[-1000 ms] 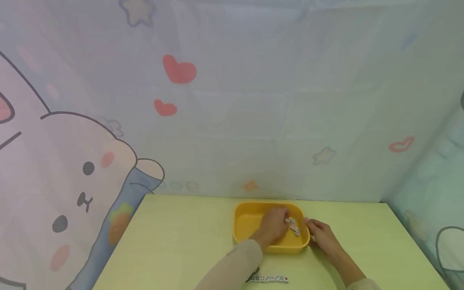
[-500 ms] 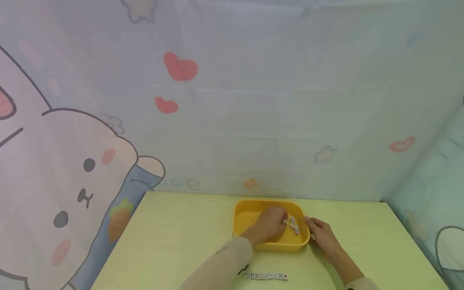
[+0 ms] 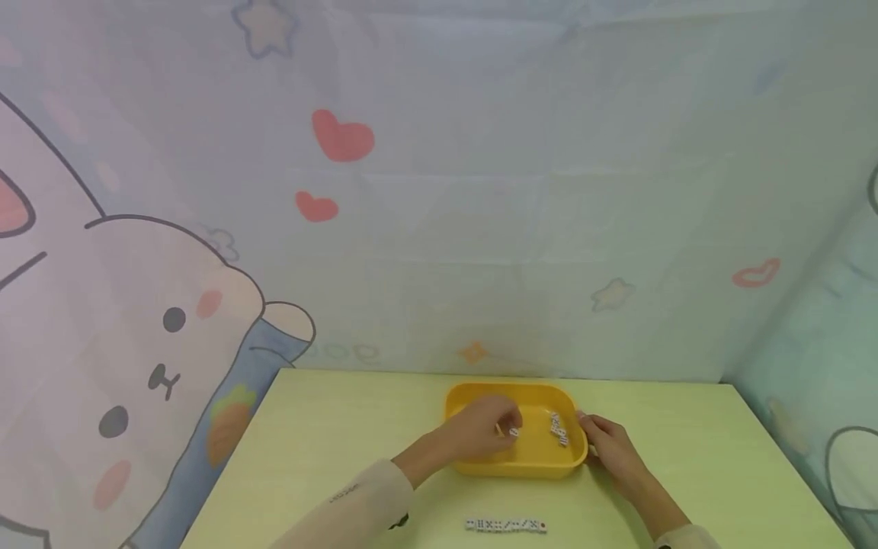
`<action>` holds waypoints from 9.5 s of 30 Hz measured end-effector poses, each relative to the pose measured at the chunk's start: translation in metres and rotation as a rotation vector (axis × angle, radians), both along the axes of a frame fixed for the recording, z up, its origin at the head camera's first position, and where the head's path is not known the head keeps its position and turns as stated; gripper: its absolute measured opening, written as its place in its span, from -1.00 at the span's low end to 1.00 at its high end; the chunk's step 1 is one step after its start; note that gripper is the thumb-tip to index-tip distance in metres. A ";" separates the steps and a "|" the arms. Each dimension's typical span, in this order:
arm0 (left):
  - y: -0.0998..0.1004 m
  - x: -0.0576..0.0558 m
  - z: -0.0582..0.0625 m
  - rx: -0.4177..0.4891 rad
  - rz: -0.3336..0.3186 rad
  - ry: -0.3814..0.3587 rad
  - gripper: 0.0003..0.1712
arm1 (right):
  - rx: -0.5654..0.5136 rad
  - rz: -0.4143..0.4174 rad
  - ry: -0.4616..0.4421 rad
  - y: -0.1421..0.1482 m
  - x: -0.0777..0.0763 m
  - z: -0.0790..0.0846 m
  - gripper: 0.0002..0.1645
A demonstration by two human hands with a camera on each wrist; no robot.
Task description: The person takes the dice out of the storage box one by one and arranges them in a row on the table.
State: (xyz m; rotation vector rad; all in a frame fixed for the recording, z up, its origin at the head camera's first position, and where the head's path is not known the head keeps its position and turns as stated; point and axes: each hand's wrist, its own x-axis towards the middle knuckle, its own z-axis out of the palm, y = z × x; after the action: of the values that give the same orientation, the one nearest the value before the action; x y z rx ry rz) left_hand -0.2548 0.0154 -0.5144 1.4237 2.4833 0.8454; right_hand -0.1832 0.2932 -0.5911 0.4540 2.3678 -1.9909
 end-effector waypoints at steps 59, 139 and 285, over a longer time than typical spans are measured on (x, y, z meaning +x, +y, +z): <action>-0.097 0.067 -0.046 -0.172 -0.065 0.035 -0.81 | 0.016 -0.004 -0.020 0.001 0.001 -0.001 -0.10; 0.101 -0.019 -0.060 0.035 0.255 -0.057 -0.84 | 0.021 0.010 0.001 0.003 -0.001 0.000 -0.09; -0.060 0.075 -0.010 -0.085 0.084 0.005 -0.69 | 0.002 0.012 0.004 0.010 -0.017 -0.005 -0.11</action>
State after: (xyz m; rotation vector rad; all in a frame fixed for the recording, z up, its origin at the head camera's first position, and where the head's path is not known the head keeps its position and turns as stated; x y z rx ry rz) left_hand -0.1798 -0.0445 -0.5245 1.3048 2.5660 0.7424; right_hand -0.1999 0.3035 -0.5962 0.4348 2.3696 -1.9867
